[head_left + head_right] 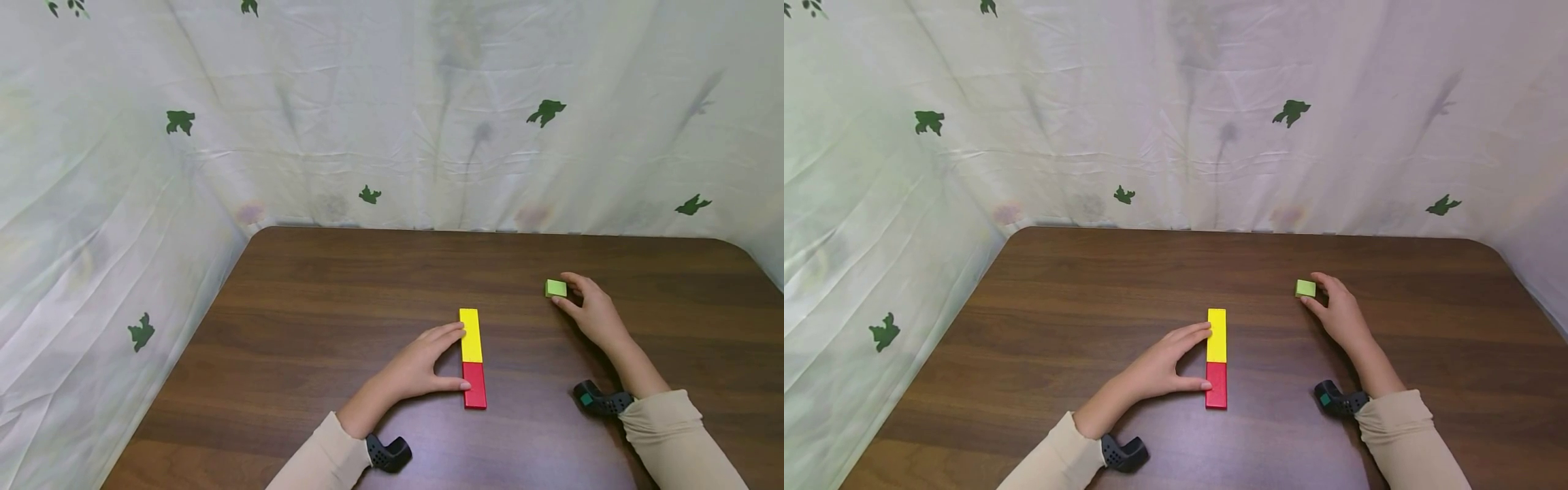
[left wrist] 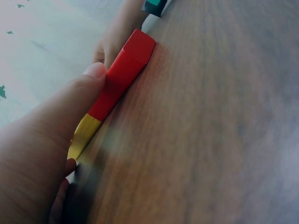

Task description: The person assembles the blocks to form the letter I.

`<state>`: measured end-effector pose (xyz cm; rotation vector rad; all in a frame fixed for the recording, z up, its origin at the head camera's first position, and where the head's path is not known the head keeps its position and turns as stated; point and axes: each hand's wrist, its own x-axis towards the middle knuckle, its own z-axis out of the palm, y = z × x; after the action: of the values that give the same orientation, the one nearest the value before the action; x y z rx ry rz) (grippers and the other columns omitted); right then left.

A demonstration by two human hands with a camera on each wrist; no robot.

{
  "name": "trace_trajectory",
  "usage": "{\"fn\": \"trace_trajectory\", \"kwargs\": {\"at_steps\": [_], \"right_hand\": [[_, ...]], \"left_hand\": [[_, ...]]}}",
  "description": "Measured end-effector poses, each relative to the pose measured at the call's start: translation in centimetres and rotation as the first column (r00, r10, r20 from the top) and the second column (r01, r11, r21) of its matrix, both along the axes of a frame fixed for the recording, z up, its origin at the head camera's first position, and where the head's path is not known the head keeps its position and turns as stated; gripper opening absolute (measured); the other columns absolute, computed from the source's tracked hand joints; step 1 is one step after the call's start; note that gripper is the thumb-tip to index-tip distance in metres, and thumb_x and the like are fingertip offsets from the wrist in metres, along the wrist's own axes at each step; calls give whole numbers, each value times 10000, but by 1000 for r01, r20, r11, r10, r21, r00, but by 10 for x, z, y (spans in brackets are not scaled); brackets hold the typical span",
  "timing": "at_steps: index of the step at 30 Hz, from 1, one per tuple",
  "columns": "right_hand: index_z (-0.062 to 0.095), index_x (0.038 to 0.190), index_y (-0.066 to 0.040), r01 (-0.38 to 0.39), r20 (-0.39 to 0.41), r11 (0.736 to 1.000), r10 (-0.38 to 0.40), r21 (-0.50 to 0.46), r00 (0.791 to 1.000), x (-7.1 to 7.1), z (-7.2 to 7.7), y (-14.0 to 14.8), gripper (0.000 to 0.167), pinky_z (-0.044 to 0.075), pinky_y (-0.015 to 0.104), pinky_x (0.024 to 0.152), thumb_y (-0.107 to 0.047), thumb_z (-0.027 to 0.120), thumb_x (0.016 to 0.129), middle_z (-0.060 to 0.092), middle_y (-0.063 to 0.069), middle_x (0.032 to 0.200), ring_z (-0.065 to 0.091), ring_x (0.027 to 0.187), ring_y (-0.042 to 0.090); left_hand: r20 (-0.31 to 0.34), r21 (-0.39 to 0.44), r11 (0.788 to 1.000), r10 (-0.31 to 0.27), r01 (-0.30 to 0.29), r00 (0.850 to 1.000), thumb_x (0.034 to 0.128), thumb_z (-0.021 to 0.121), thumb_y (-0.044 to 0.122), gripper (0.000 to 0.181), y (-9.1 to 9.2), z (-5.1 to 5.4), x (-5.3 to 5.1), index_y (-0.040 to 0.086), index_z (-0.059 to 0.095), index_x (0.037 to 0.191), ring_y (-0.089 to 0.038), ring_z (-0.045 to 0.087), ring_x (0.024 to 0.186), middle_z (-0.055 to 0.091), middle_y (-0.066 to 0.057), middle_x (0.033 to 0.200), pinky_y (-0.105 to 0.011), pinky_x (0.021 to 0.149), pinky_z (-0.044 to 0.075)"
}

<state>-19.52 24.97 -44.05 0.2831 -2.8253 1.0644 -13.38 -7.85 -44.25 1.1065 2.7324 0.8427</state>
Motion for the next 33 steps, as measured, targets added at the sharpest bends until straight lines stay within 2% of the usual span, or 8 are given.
{"fn": "trace_trajectory", "kwargs": {"at_steps": [6,17,33], "right_hand": [[440,1243,67,-10,-31,1000,11,28,999,-1,0,1,419,349,564,854,-117,568,889,394,280,1251,392,1109,437],[464,1203,46,5,-40,1000,-5,6,999,0,1,0,387,401,536,789,-149,574,887,437,249,1151,461,1010,404],[500,1156,46,-10,-148,999,3,-42,989,-2,4,-7,368,440,494,772,-141,610,860,475,203,1066,518,951,367]], "left_hand": [[-9,6,1000,-3,3,1000,754,645,516,792,0,0,-1,119,361,1378,-160,289,1276,298,18,1426,-313,1006,289],[-12,7,1000,-2,2,1000,753,643,520,792,0,1,0,123,363,1377,-158,291,1275,302,20,1424,-316,1005,293],[-4,0,1000,2,-2,1000,754,640,523,793,0,0,0,130,356,1382,-156,284,1278,293,26,1428,-317,1004,293]]}}
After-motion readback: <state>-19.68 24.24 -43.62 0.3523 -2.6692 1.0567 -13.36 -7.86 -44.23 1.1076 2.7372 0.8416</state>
